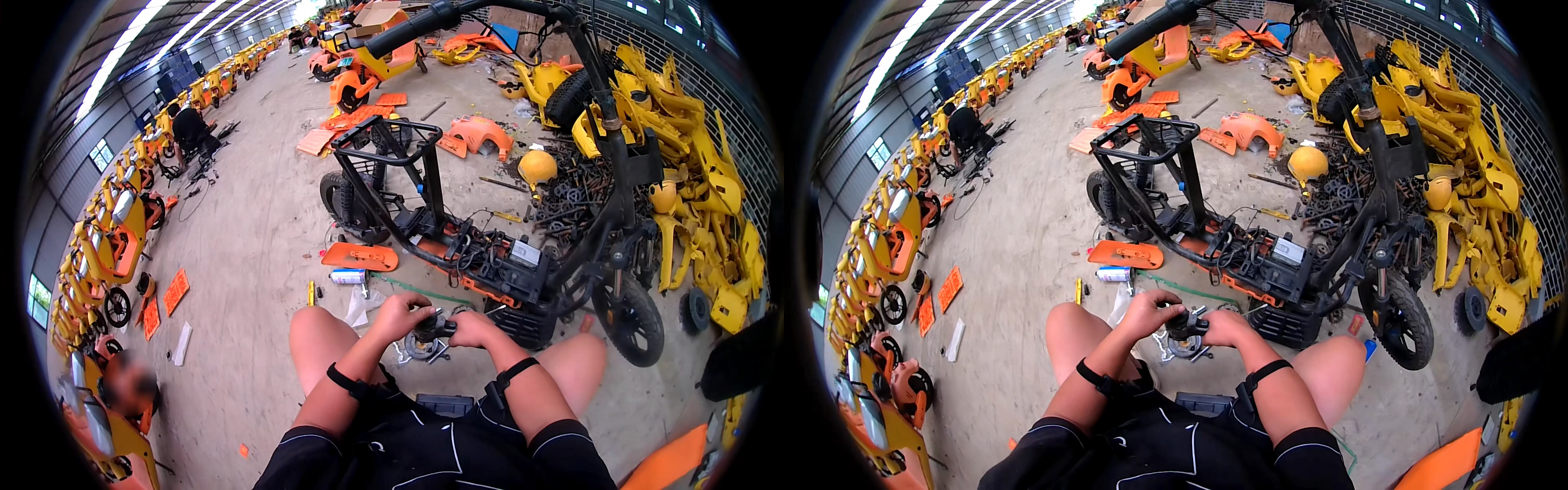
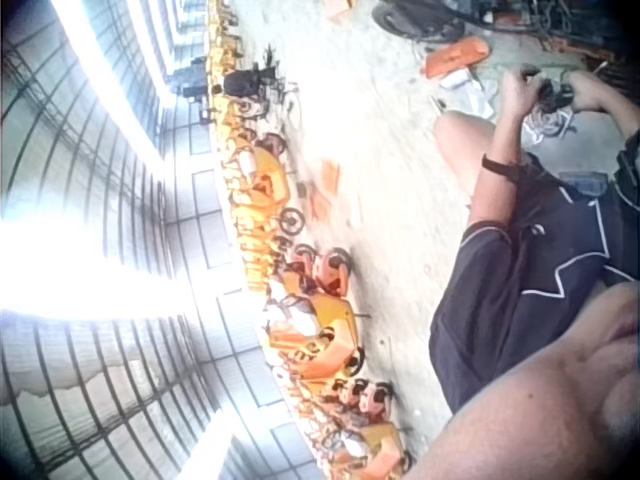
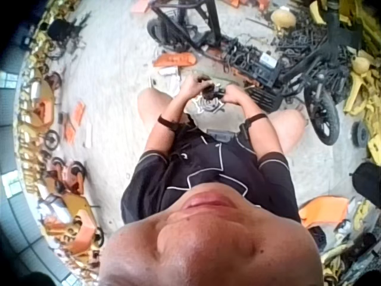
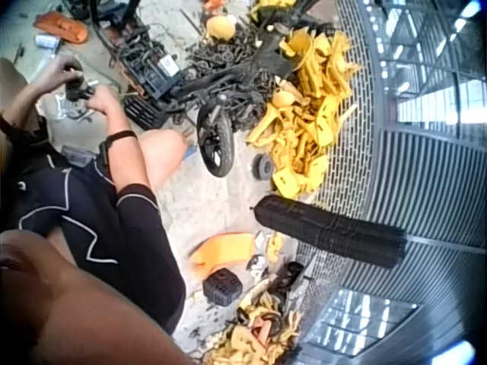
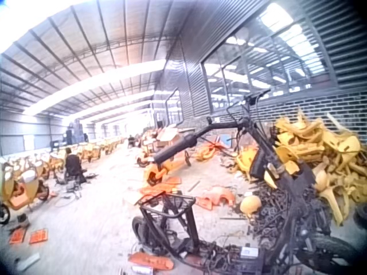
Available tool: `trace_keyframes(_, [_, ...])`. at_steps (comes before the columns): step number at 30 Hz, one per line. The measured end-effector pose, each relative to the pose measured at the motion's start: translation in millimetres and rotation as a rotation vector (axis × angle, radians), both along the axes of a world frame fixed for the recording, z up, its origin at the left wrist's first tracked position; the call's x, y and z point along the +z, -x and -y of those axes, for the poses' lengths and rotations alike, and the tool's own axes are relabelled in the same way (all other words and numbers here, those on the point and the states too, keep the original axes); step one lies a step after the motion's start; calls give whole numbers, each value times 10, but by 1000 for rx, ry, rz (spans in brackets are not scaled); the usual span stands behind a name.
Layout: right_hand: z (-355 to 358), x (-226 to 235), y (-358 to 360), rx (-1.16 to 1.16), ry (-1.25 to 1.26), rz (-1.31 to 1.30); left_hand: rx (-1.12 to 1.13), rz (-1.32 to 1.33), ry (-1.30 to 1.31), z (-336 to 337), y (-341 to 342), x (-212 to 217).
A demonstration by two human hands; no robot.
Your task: The person connects wires to a motorcycle engine and frame by hand and secures components using a power drill.
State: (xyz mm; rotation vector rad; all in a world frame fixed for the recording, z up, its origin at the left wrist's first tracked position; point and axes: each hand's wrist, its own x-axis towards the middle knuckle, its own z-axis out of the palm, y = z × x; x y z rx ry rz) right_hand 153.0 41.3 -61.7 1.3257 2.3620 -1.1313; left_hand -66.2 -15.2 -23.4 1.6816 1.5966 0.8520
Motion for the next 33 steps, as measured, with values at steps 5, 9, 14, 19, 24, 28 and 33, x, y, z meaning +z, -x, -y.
trace_keyframes(5, [6,-152,-67,26,-73,-9,-57,-68,-104,-1,-11,-4])
trace_keyframes(9, [20,-92,-60,25,-8,20,-71,-159,-134,2,29,-66])
trace_keyframes(14, [34,-188,-78,26,21,0,-41,-208,-141,-9,-51,-160])
trace_keyframes(19, [38,-272,-84,84,108,42,-55,-272,-236,-6,-105,-180])
trace_keyframes(24, [64,-316,-98,67,117,88,-60,-267,-227,-15,-144,-165])
trace_keyframes(28, [24,-273,-98,28,128,124,-47,-217,-159,-81,-116,-252])
trace_keyframes(33, [7,-307,-131,-51,219,93,-54,-97,-83,-220,-92,-342])
